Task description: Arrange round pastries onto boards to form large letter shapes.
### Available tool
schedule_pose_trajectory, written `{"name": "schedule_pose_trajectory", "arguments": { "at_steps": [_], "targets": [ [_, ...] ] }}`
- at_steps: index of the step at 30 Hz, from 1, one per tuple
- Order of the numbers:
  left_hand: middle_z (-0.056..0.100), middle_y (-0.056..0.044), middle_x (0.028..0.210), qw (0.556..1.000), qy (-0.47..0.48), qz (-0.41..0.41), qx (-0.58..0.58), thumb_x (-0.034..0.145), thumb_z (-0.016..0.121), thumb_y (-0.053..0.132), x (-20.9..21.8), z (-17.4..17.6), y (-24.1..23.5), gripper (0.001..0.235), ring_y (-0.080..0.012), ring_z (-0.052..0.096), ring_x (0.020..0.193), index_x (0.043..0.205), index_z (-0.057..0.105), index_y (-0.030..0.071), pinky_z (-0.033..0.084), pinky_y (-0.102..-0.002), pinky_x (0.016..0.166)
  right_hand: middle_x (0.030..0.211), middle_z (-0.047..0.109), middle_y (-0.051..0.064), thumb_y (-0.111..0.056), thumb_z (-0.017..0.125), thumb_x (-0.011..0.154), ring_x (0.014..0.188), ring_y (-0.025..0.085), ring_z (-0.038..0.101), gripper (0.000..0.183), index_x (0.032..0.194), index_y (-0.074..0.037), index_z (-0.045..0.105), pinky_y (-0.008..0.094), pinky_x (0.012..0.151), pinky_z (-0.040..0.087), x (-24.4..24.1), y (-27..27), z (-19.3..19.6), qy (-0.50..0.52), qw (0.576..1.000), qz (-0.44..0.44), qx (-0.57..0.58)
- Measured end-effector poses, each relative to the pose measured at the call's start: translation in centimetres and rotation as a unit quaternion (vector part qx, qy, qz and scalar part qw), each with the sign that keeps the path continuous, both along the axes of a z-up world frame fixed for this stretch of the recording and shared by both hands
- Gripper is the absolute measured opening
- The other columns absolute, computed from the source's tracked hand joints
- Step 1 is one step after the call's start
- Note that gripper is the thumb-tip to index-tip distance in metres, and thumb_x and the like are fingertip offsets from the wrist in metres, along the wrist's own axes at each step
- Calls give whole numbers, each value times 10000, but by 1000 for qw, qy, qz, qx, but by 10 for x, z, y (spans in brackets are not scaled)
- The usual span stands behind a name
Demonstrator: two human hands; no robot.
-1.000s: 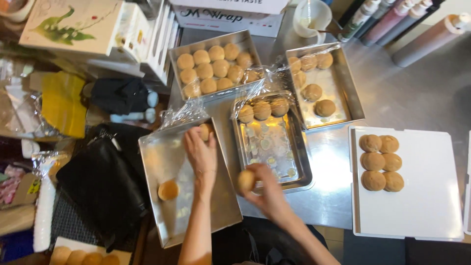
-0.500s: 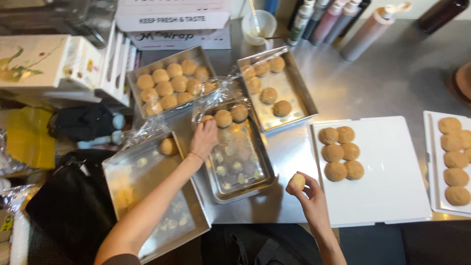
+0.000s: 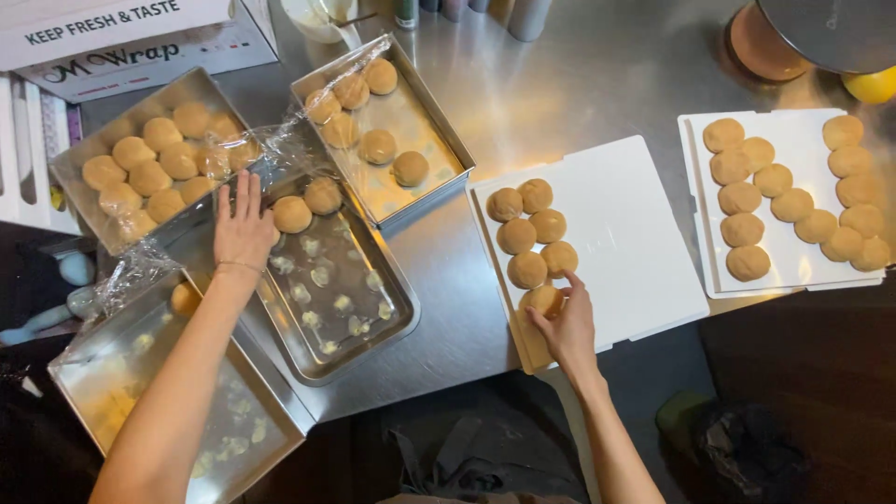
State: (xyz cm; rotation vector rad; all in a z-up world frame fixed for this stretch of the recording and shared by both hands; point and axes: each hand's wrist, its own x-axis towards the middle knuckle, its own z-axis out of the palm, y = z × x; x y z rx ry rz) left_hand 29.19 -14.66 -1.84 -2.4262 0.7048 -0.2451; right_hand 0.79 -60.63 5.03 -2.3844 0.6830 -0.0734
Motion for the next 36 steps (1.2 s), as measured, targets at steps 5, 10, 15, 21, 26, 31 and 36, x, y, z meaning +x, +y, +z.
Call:
{"name": "schedule_pose_trajectory", "arguments": {
  "at_steps": [5, 10, 15, 21, 26, 31, 36],
  "targets": [
    [446, -156, 1637, 999, -8, -40, 22, 947, 565, 278, -5, 12, 7, 239, -326, 294, 1575, 1100, 723, 183, 200, -522, 1273, 1191, 598, 220, -187, 861, 768, 1107, 381, 569, 845, 1458, 1, 410, 469, 939, 488, -6, 3, 2, -39, 998, 30, -27],
    [517, -141, 1571, 996, -8, -85, -4, 932, 590, 254, -12, 22, 11, 213, -315, 372, 1547, 1075, 712, 152, 261, -507, 1271, 1202, 587, 229, -169, 833, 783, 1103, 374, 557, 852, 1490, 8, 391, 464, 949, 485, -9, -16, 14, -39, 998, 12, -41],
    [577, -118, 1494, 994, 0, -105, -10, 832, 701, 243, -23, 42, 5, 240, -302, 436, 1501, 1038, 673, 123, 316, -491, 1255, 1240, 573, 219, -257, 852, 823, 1138, 344, 555, 877, 1502, 30, 377, 450, 983, 489, -5, -37, 1, -29, 998, 25, -42],
    [582, -147, 1492, 995, 24, -59, -80, 682, 829, 270, -51, 56, -1, 529, -294, 465, 1471, 1136, 653, 64, 339, -442, 1246, 1302, 583, 193, -208, 872, 678, 1166, 364, 543, 888, 1444, -25, 463, 448, 974, 480, -12, -49, 16, -34, 989, 121, -80],
    [633, -199, 1324, 857, 75, 125, -495, 823, 881, 242, -139, 96, -85, 629, -344, 617, 1229, 1297, 540, 11, 492, -480, 1062, 1274, 614, 137, -188, 842, 789, 1155, 324, 558, 709, 1408, -42, 527, 425, 1005, 484, -20, -74, 2, -59, 986, 155, -33],
    [700, -172, 1035, 567, 274, 226, -744, 762, 852, 166, -218, 127, -260, 753, -182, 743, 828, 1379, 442, 34, 629, -294, 710, 1285, 616, 134, -149, 826, 796, 1167, 324, 563, 653, 1384, -59, 555, 413, 1013, 489, -18, -84, 1, -82, 976, 201, -20],
    [768, -200, 874, 607, 348, 291, -652, 822, 823, 417, -248, 71, -373, 528, -284, 779, 809, 1020, 594, -16, 620, -378, 708, 1287, 573, 176, -184, 861, 735, 1156, 347, 541, 779, 1403, -10, 500, 431, 994, 468, -18, -95, 5, -86, 972, 214, 36]
  ]
}}
